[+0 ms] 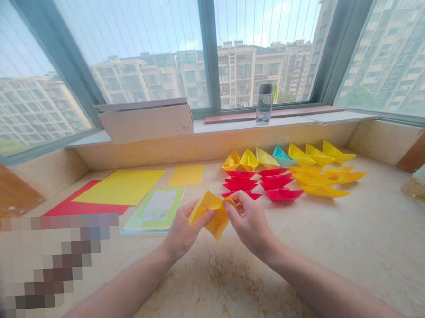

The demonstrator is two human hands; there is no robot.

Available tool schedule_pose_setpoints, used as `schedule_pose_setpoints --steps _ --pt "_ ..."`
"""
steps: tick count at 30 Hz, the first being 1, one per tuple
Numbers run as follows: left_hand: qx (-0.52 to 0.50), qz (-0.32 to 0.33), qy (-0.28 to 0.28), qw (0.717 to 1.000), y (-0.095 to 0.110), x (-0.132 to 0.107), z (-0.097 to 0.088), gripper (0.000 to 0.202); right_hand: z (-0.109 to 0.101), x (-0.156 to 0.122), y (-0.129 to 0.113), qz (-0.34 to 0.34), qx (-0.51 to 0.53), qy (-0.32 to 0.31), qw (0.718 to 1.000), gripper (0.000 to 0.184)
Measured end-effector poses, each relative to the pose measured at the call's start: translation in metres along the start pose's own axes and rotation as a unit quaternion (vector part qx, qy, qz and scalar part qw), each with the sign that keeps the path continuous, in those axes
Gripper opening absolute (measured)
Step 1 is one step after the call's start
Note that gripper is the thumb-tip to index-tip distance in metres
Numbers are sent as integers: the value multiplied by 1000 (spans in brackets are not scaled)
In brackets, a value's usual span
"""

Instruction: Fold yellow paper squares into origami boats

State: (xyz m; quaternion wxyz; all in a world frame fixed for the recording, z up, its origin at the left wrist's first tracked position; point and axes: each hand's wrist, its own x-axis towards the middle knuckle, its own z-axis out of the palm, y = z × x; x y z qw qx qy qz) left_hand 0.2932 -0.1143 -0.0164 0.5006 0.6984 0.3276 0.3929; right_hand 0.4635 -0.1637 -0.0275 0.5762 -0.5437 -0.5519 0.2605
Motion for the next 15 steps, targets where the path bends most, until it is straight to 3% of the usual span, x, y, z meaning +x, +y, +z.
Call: schedule_pose_setpoints --steps 15 --pt "17 23 26 999 -1 3 -4 27 -10 1 -9 -22 -9 -97 995 15"
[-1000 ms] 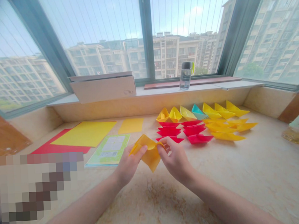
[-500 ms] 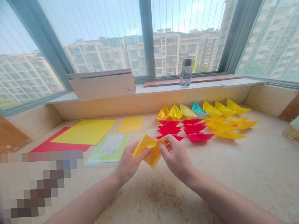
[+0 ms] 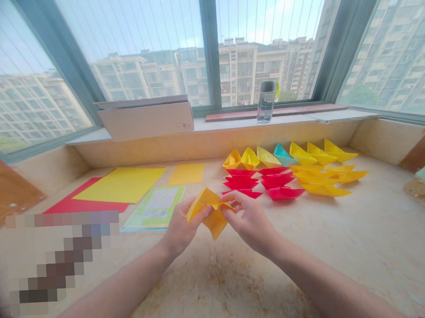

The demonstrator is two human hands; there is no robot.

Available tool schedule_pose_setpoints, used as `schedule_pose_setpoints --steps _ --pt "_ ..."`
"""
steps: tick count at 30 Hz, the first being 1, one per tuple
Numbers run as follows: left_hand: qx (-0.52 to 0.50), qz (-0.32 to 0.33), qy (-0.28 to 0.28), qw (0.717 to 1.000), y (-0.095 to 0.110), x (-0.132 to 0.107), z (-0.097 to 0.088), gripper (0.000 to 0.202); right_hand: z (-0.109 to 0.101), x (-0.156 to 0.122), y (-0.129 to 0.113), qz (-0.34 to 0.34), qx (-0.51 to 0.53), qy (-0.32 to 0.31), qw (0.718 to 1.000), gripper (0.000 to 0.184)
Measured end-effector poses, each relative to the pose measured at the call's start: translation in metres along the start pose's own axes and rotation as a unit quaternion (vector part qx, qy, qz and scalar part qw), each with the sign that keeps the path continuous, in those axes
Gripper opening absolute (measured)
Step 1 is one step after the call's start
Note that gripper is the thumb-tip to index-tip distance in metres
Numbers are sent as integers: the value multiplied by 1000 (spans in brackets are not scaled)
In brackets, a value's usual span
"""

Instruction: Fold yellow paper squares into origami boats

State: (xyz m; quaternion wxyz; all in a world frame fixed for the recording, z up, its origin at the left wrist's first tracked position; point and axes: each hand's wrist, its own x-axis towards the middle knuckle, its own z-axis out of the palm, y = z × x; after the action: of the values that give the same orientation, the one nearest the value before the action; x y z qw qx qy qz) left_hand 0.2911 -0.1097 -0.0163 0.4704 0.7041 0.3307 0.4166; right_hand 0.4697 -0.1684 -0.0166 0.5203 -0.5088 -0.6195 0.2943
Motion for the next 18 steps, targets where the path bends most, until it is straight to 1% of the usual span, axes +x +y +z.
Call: schedule_pose_setpoints --steps 5,10,14,18 --pt "-1 12 -17 1000 1 -2 0 24 -1 3 2 7 6 15 1000 15" --pt "30 19 -19 999 1 -3 1 24 -1 2 3 5 -34 33 999 14" --pt "47 23 -26 998 1 -4 1 24 -3 1 -1 16 -53 26 998 14" --pt "32 27 -52 998 -1 -5 2 20 -6 2 -3 43 -29 4 999 14"
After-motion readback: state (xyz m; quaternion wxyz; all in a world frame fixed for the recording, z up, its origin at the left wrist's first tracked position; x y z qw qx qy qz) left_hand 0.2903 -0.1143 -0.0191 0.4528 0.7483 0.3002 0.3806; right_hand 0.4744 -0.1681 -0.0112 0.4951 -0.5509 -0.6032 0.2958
